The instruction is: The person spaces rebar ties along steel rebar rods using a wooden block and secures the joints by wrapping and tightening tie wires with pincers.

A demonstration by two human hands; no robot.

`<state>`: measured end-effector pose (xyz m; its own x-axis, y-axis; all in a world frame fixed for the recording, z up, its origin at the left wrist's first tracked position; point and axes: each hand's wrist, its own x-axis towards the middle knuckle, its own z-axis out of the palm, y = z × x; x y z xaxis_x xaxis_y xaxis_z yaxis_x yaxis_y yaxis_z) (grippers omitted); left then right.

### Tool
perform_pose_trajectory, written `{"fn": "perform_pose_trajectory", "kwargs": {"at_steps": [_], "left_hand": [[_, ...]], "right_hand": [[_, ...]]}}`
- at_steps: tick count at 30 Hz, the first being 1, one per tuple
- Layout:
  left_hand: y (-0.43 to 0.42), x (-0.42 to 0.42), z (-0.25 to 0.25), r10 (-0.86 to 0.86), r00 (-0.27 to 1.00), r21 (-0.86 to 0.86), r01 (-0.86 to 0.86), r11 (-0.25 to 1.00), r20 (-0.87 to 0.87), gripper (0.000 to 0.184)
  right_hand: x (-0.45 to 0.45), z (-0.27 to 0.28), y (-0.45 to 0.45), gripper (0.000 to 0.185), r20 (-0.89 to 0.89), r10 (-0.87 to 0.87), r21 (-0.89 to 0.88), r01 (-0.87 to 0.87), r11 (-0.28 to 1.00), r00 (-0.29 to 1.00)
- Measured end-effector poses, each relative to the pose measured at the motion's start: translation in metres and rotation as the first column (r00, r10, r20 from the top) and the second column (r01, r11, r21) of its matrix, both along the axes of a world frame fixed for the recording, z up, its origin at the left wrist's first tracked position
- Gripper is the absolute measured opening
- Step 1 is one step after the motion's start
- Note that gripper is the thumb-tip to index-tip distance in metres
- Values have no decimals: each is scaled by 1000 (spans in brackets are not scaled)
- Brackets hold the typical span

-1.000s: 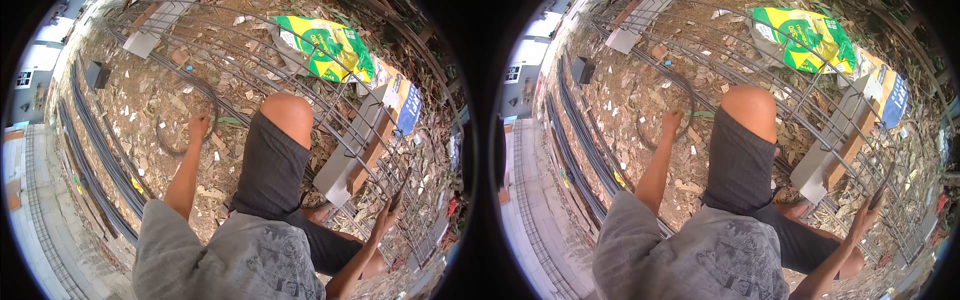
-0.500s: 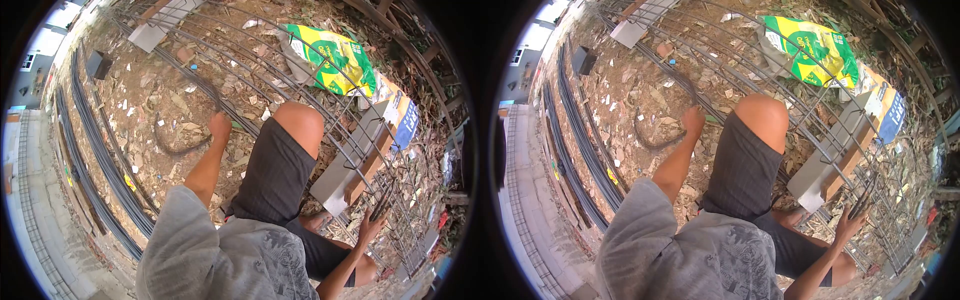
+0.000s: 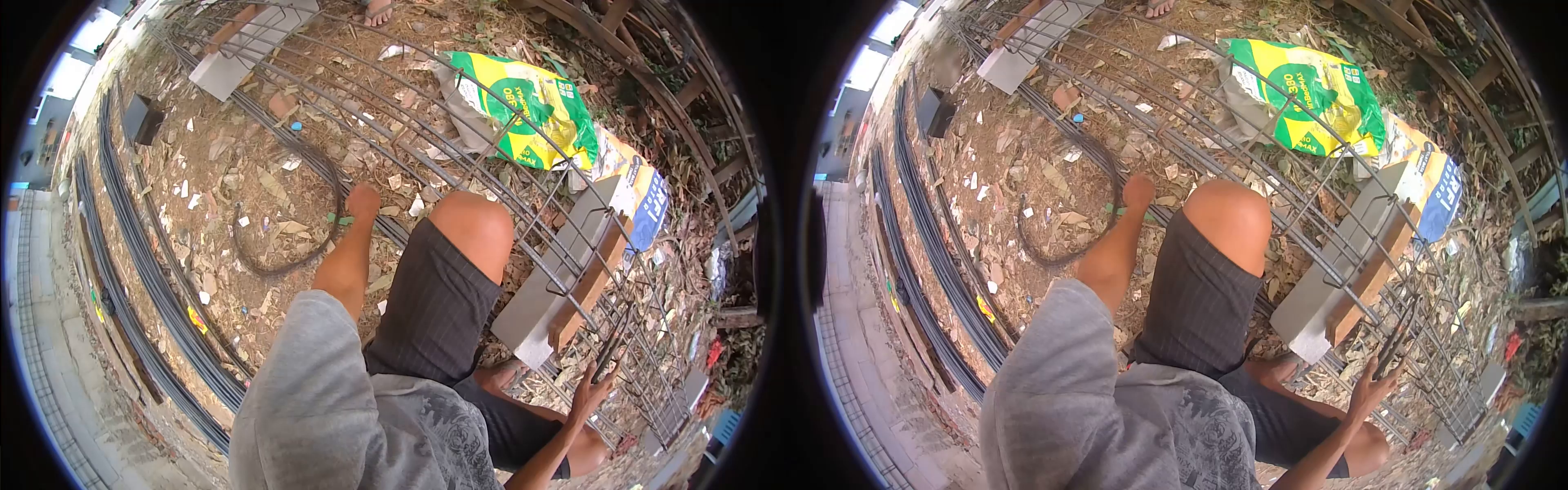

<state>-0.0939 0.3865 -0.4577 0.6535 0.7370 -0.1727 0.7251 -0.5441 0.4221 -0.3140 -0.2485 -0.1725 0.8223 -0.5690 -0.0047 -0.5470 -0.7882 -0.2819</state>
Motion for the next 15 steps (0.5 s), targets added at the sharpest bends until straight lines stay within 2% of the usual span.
{"fn": "perform_pose_trajectory", "kwargs": {"at_steps": [1, 2, 4, 6, 7, 8, 11, 13, 15], "left_hand": [[-2, -5, 5, -39, 998, 10, 39, 999, 45, 28], [-4, -11, 20, 30, 971, -220, 24, 975, 237, 26], [-6, -30, 62, 267, 815, -615, 134, 777, 515, 21], [-15, -57, 128, 462, 706, -748, 145, 647, 537, 15], [-15, -70, 154, 512, 678, -789, 167, 592, 528, 13], [-13, -83, 181, 559, 646, -821, 193, 538, 519, 12], [-23, -107, 278, 579, 586, -824, 422, 378, 566, 12], [-41, -108, 340, 428, 603, -736, 599, 314, 673, 13], [-74, -105, 385, 235, 614, -657, 722, 218, 753, 13]], "right_hand": [[1, -1, -3, 90, 14, 6, -2, -6, 1000, 1000], [2, 1, -1, 89, 55, 10, -26, -9, 1000, 998], [3, 8, 4, 86, 133, 12, -70, -3, 998, 991], [6, 17, 12, 82, 203, 52, -129, -26, 991, 978], [10, 23, 19, 80, 239, 75, -156, -38, 987, 968], [19, 39, 37, 76, 269, 24, -93, 1, 996, 963], [47, 69, 82, 69, 497, 70, 134, -156, 979, 865], [69, 97, 127, 61, 644, 145, 213, -358, 909, 751], [80, 116, 150, 50, 637, 198, 392, -534, 749, 745]]}}
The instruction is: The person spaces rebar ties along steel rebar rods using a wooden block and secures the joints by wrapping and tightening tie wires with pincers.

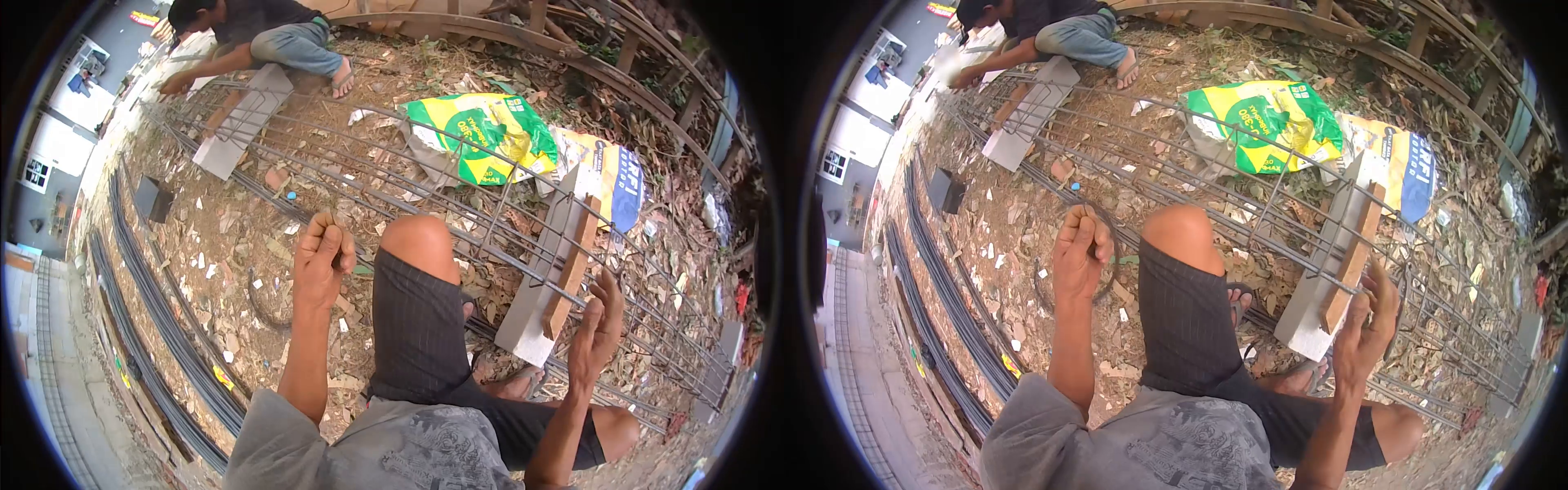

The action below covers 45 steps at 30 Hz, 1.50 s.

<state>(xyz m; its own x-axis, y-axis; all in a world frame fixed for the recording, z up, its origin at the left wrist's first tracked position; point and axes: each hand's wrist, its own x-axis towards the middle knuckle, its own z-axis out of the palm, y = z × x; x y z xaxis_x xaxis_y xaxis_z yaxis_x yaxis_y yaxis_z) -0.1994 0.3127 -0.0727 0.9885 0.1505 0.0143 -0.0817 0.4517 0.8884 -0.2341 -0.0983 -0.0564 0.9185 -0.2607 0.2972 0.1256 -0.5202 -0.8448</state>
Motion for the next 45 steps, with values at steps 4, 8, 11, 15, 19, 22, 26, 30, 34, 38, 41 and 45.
{"fn": "perform_pose_trajectory", "kwargs": {"at_steps": [4, 8, 11, 15, 19, 22, 26, 30, 34, 38, 41, 45], "left_hand": [[-99, 5, 18, -464, 886, 280, 446, 850, -3, 16], [-176, 5, 12, -742, 659, 373, 723, 581, -121, 17], [-206, 6, 1, -830, 495, 367, 844, 390, -258, 20], [-232, 9, -28, -846, 388, 404, 885, 231, -366, 25], [-238, 36, -13, -794, 333, 430, 897, 101, -509, 28], [-236, 62, -13, -828, 437, 740, 671, 40, -352, 27], [-235, 68, 15, -838, 498, 941, 335, -50, -222, 27], [-239, 60, -2, -743, 638, 898, 423, 120, -201, 27], [-241, 15, -46, -657, 717, 637, 623, 454, -233, 25], [-261, -40, -76, -687, 629, 613, 717, 333, -364, 25], [-274, -52, -69, -754, 534, 609, 759, 228, -383, 28], [-270, -9, -69, -682, 647, 454, 749, 483, -341, 37]], "right_hand": [[8, 42, 33, 38, 314, 28, -260, 58, 964, 949], [-21, 53, 1, 32, 208, 149, -560, -7, 828, 967], [-53, 21, -28, 23, -130, 147, -452, -190, 871, 981], [-68, -16, -35, 19, -118, 47, -82, -57, 995, 992], [-52, -20, -44, 22, -192, 11, -12, -14, 1000, 981], [-37, -11, -49, 22, -339, 103, 21, -102, 995, 935], [-30, -21, -50, 21, -349, 190, -241, -284, 928, 918], [-43, -8, -25, 26, 152, -18, -525, 97, 846, 988], [-72, -36, -11, 45, -533, -30, 171, 142, 975, 845], [-42, -84, -17, 46, -323, -331, 849, 426, 313, 886], [-39, -76, -32, 40, -326, -138, 770, 348, 535, 935], [-32, -65, -24, 25, -121, -328, 225, 347, 910, 937]]}}
